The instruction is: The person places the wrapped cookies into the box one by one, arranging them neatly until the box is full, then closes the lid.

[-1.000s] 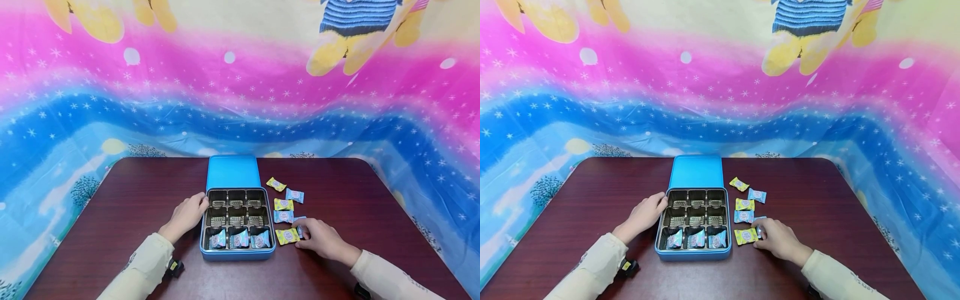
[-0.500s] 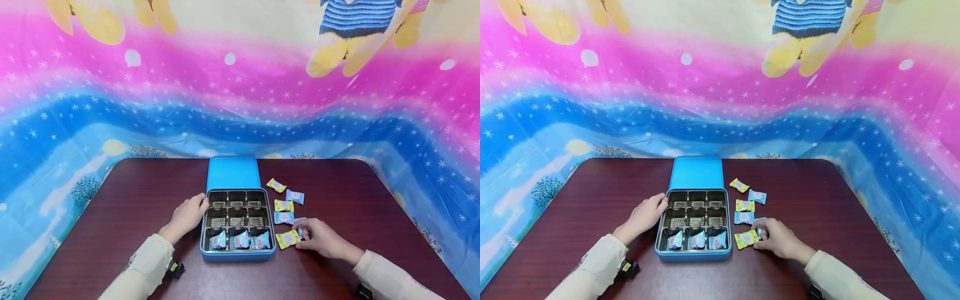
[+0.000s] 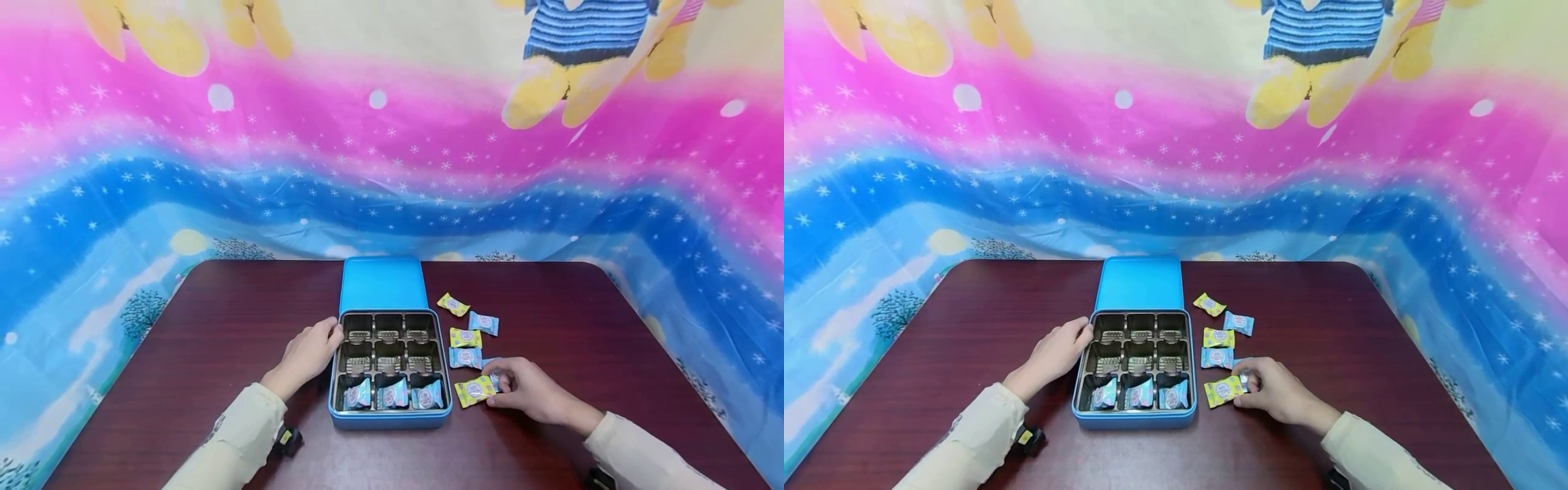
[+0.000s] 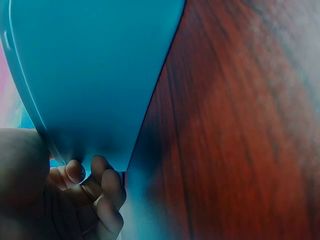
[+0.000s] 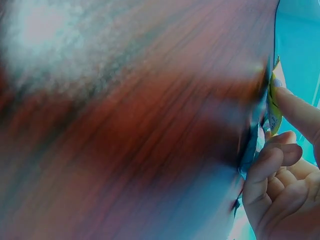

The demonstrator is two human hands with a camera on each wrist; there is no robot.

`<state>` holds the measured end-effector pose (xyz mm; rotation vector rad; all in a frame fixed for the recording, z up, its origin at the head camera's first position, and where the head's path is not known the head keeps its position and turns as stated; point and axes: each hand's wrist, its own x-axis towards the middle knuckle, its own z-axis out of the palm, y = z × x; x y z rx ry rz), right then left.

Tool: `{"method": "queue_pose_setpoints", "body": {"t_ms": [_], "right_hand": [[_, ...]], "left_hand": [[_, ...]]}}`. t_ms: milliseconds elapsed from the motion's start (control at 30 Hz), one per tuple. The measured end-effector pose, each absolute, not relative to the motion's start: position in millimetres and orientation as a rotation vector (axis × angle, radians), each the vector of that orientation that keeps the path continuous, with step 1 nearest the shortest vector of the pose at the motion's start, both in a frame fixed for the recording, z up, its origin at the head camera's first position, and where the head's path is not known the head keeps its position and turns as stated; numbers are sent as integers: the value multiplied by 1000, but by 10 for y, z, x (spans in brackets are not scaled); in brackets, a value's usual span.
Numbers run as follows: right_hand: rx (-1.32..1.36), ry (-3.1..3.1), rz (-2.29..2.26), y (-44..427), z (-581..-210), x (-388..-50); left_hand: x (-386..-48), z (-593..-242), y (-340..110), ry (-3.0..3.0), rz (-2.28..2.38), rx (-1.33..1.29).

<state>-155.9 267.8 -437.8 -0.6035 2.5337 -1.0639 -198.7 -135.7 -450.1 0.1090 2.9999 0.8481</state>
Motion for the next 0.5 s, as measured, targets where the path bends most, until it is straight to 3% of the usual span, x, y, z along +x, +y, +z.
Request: {"method": "queue_pose_setpoints", "body": {"t_ms": [500], "right_hand": [[-583, 2514, -1124, 2734, -4330, -1573]], "left_hand": [[-1991, -4502, -1347, 3012, 834, 101]]}}
